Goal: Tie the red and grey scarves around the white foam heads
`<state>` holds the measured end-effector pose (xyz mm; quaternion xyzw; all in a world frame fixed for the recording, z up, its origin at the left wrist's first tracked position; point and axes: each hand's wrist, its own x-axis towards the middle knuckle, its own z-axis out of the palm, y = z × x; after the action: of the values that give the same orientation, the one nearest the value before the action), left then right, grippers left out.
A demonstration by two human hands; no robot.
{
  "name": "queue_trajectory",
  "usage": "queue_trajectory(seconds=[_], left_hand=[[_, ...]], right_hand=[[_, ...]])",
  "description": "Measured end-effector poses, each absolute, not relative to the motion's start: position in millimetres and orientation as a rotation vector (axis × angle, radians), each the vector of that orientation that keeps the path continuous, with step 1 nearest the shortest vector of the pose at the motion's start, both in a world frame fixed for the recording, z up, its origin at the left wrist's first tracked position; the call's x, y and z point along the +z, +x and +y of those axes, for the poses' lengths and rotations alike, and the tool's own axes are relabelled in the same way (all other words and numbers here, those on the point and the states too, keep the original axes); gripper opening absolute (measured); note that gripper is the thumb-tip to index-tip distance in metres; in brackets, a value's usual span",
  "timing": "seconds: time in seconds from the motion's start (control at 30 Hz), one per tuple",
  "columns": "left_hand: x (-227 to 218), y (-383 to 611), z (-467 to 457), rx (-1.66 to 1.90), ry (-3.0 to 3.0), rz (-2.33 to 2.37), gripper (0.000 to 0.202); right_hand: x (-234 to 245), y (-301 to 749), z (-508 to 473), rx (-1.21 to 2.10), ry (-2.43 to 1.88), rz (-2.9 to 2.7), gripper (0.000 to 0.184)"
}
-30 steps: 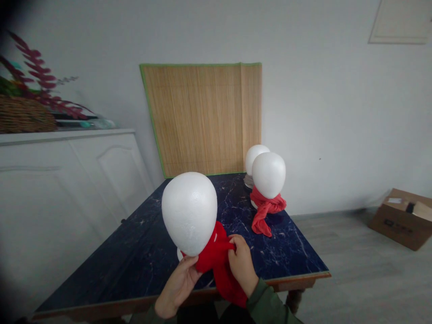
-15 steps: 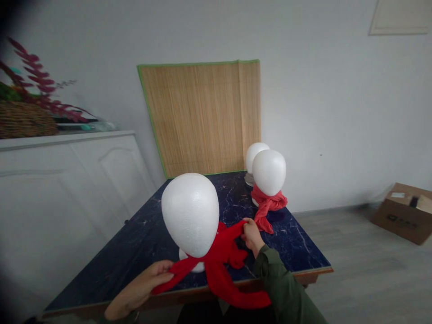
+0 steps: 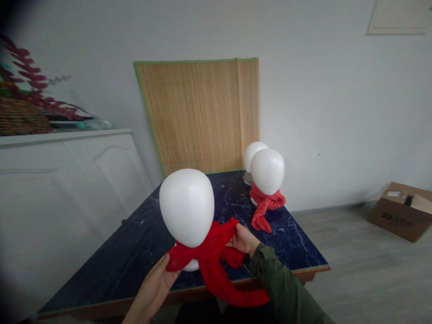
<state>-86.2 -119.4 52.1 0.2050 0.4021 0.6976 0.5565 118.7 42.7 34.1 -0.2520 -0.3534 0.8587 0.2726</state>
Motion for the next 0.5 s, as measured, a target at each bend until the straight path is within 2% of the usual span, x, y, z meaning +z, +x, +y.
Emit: queue_trajectory(seconds=[0.07, 0.23, 0.33, 0.43, 0.5], left_hand=[[53.8, -86.3, -116.4, 1.669, 0.311, 0.924, 0.016], [55.7, -125.2, -125.0, 1.626, 0.107, 0.849, 0.019], [59.7, -156.1, -137.0, 1.558, 0.367, 0.969, 0.041], [60.7, -165.7, -138.3, 1.435, 0.685, 1.246, 0.063], [56.1, -156.6, -130.2, 1.396, 0.797, 1.404, 0.066]], right_hand=[[29.1, 115.5, 42.2, 2.131, -0.797, -1.071, 0.039], [21.7, 109.5, 45.7, 1.754, -0.955, -1.229, 0.021], [20.8, 108.6, 46.1, 1.536, -0.984, -1.339, 0.012], [22.3, 107.0, 42.2, 1.294, -0.990, -1.466, 0.016], [25.5, 104.6, 36.2, 1.201, -0.951, -1.548, 0.028]])
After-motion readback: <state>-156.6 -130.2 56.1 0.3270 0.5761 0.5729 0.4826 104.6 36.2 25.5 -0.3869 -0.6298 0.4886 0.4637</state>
